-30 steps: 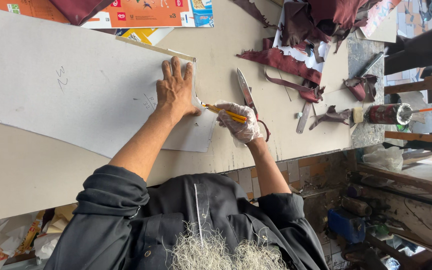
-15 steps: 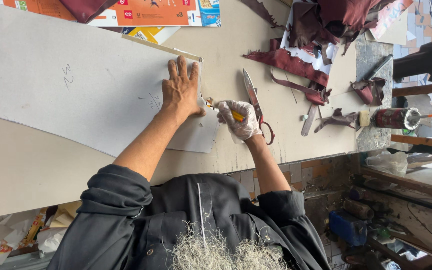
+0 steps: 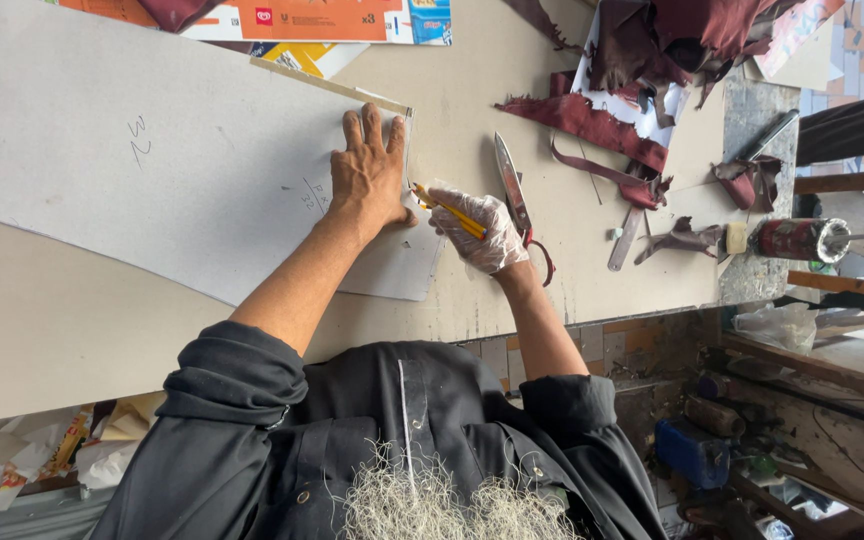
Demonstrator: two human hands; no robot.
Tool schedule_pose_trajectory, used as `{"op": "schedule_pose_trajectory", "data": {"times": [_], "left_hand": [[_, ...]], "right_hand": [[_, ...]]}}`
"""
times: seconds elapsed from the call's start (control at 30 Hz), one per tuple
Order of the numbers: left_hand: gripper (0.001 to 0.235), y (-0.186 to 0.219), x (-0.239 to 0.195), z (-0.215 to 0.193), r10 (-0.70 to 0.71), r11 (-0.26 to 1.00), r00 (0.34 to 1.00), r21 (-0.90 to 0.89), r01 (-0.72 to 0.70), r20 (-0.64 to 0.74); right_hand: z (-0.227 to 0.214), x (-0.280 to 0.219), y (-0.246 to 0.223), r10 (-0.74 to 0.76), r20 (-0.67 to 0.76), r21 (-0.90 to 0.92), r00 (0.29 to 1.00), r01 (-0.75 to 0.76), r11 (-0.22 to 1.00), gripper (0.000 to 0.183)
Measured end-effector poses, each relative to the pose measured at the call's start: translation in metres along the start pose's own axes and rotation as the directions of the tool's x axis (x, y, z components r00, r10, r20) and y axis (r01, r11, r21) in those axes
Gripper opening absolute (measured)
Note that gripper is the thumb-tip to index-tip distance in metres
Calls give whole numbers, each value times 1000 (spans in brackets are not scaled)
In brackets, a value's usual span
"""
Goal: The person uses shears to cut a long strip of maroon fabric along a marked line on a worktable. They then handle a paper pattern, mark it with a pencil, and cut a cardboard template with shears. The person folds and stacks the cut fabric pieces on the table.
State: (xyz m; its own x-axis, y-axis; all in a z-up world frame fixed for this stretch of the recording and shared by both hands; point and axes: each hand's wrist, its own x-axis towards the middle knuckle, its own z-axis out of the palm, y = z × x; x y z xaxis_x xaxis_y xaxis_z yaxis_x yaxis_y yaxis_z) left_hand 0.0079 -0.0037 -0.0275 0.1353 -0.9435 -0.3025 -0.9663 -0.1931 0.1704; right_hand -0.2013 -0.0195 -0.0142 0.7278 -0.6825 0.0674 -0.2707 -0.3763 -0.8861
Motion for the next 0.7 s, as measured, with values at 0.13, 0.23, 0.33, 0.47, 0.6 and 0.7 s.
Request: {"op": "schedule_pose_trajectory", "data": {"times": [0.13, 0.23, 0.33, 0.47, 0.6, 0.7], "left_hand": [[153, 1, 0, -2, 2, 1000, 1000, 10, -2, 3], [153, 0, 0, -4, 3, 1000, 1000, 19, -2, -9], [156, 0, 3, -3, -2, 999, 1000, 33, 2, 23], [155, 1, 4, -2, -3, 999, 1000, 38, 2, 31], [153, 3, 4, -4, -13, 999, 999, 49, 11, 46], [154, 3, 3, -5, -15, 999, 999, 37, 13, 41]], "right_hand": [[-4, -3, -5, 55, 12, -16, 998, -55, 998, 33], [-2, -1, -7, 27, 1, -25, 1000, -26, 999, 33], [-2, 0, -9, 35, 28, -12, 999, -34, 999, 32], [-24, 3, -19, 91, 174, -241, 981, -47, 969, 26], [-49, 4, -33, 111, 300, -456, 947, 40, 889, 19], [-47, 6, -38, 119, 256, -407, 959, -4, 913, 25]]}}
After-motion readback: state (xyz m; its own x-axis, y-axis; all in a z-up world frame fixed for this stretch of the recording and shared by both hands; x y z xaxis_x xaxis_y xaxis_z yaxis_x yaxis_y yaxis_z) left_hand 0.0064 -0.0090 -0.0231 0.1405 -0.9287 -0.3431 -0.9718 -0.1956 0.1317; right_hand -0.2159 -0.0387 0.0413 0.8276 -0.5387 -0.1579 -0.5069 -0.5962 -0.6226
